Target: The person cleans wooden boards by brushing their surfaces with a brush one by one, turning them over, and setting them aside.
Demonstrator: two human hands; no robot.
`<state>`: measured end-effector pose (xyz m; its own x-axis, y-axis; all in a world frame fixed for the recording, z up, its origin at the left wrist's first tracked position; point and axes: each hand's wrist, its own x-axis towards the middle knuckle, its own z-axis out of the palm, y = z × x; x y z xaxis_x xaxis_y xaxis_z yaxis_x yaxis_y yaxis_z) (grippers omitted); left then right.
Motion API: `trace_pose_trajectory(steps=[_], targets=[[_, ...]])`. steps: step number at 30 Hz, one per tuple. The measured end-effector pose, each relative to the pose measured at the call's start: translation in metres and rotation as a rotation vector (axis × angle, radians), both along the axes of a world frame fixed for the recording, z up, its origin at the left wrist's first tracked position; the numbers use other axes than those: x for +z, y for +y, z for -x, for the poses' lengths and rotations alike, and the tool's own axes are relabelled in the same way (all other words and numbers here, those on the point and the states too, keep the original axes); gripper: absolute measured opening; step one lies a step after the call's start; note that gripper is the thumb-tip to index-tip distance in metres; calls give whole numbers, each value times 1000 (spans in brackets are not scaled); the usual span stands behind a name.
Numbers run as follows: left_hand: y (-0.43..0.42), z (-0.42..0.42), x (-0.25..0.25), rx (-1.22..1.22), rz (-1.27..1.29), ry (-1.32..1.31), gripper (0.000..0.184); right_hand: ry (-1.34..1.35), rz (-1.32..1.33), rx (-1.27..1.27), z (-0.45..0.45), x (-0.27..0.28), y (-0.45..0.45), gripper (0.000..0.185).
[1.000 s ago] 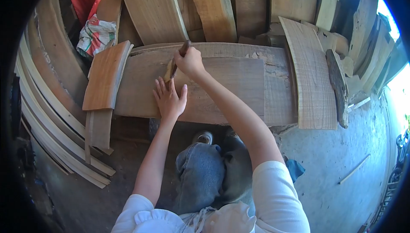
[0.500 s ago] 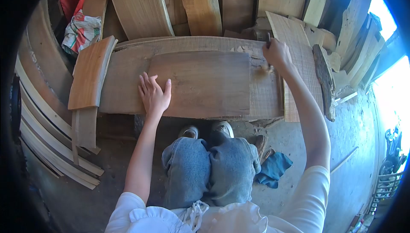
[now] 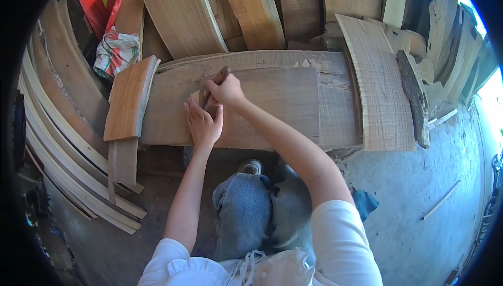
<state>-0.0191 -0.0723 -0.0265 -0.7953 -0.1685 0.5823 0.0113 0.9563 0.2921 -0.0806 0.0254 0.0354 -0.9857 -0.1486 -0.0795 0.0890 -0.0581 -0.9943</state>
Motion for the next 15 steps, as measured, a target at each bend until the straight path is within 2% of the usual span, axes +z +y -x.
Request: trace_pose_trajectory(steps=[3, 4, 9, 11, 13, 15], targets=[[1, -1, 1, 51, 4, -122, 79, 114, -131, 40, 9, -1, 46, 20], [1, -1, 2, 43, 10, -142, 80, 79, -143, 1, 11, -1, 66, 20], [2, -2, 5, 33, 9, -184, 80, 105, -560, -226, 20, 21, 188, 24], [3, -3, 3, 29, -8, -174, 81, 73, -938, -296, 22, 41, 226, 28], [3, -2, 4, 26, -17, -152, 81, 338, -1489, -441, 16, 54, 242, 27], [3, -3, 5, 36, -46, -149, 86, 381, -1470, -480, 7, 70, 233, 25]])
